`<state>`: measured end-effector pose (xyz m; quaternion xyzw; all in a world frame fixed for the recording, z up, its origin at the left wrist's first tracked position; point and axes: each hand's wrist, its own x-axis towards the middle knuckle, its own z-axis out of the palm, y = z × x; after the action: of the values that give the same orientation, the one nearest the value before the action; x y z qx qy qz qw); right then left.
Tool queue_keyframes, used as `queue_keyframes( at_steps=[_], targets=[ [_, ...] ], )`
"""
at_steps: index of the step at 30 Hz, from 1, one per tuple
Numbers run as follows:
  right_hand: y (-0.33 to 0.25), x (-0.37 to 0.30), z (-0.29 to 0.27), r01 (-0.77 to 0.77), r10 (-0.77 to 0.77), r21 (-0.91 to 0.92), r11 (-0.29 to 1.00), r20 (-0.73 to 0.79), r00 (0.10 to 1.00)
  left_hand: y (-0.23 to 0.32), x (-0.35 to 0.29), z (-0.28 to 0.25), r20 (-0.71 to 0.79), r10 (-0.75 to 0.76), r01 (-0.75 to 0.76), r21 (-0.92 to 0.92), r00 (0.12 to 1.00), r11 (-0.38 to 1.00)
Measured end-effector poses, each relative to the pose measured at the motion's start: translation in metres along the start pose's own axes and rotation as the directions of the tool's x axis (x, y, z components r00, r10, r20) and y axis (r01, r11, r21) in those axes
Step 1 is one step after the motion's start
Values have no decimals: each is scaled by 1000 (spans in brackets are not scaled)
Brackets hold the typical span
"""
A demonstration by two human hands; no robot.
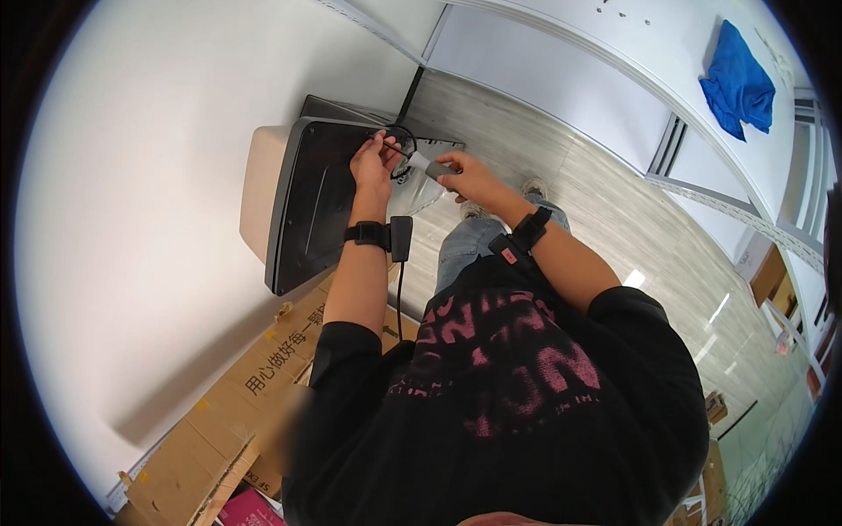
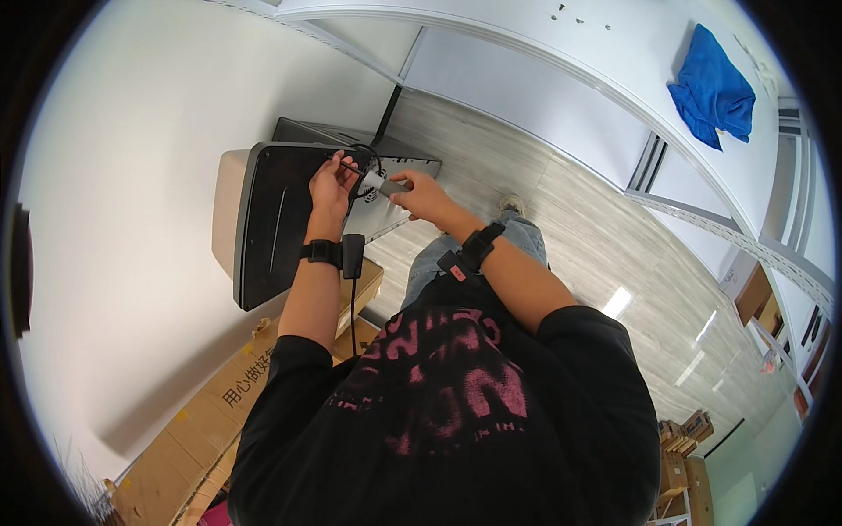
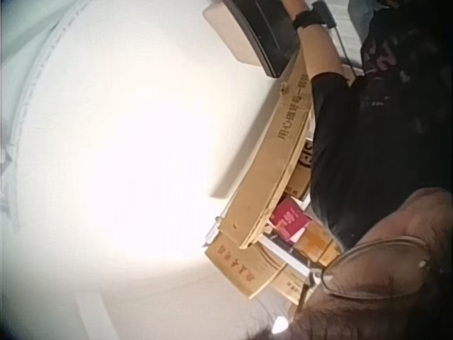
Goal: The person uses a screwdriver to remove screws from the back panel of a black electronic device. They then remove the back panel and place it on a nearby shelf. The person continues to remove additional screws from the device's chassis.
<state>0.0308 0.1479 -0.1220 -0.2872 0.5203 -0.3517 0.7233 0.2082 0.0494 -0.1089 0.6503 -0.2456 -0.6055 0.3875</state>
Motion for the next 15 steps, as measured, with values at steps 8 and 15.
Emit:
queue_keyframes(
  at_steps=[8,15],
  targets=[
    [18,10,0,303,-320,-199,932,-57,946,0,-3,2,29,8,-8,-20,1000,1000],
    [12,3,1,280,-298,-190,941,-77,951,1,-7,3,35,8,-5,-71,999,997]
  ],
)
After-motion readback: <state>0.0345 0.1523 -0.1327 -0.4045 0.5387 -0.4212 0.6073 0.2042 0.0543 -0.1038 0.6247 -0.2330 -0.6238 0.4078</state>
